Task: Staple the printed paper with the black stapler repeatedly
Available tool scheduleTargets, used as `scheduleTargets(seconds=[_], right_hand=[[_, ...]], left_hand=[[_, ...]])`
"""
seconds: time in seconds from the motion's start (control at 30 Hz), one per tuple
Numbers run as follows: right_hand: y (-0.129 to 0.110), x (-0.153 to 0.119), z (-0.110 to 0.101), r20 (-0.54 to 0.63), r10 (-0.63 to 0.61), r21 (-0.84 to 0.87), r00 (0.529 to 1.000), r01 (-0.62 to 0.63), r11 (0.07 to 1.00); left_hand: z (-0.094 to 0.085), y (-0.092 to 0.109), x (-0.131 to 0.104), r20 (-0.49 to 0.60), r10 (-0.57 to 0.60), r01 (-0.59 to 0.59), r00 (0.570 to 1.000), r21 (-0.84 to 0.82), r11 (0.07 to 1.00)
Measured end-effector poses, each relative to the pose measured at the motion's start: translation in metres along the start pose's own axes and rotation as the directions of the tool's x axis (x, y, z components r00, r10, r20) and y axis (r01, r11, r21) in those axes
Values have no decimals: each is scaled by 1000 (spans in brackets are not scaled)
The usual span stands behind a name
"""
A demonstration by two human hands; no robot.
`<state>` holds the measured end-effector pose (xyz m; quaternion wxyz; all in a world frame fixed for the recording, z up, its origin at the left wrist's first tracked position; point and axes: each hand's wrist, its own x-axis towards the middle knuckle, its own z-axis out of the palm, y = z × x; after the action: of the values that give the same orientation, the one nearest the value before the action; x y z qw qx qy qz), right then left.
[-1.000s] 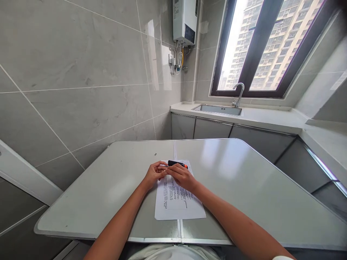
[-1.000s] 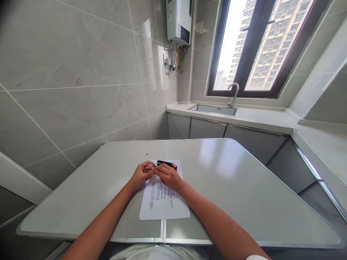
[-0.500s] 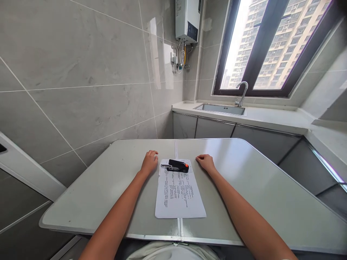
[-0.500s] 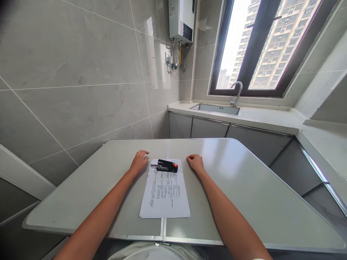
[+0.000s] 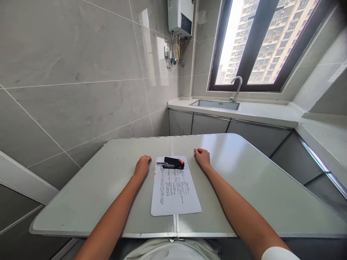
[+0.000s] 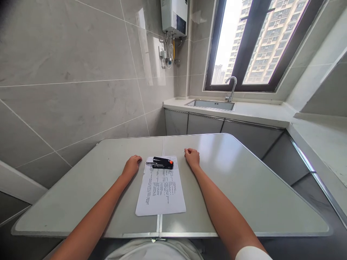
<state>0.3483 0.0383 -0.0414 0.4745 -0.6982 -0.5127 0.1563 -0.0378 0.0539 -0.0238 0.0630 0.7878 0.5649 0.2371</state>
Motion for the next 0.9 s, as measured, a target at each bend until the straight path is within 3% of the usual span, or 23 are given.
scheduleTargets(seconds=[0.13, 0.33, 0.57, 0.7, 0.8, 0.9], right_hand=[[-2, 1, 4, 69, -56, 12, 996, 55, 998], [-2, -1, 2, 83, -80, -3, 993, 81, 997], [-9, -8, 0, 58, -160, -6, 985, 161, 987], [-26, -22, 2, 53, -256, 11, 965, 256, 967], [-47, -42, 9, 129, -390, 75, 912, 384, 920], [-65, -64, 19, 258, -556, 173, 790, 529, 831]], left_hand=[[0, 7, -12, -15, 5, -4, 1000, 26, 1000], [-1, 10, -29, -62, -14, 14, 998, 3, 1000], [-8, 15, -31, -100, -81, 34, 992, -407, 913], [-14, 28, -32, -197, -40, -73, 980, -536, 841], [-18, 37, -35, -251, 64, -197, 966, -548, 813], [-18, 40, -37, -233, 188, -290, 954, -565, 773]])
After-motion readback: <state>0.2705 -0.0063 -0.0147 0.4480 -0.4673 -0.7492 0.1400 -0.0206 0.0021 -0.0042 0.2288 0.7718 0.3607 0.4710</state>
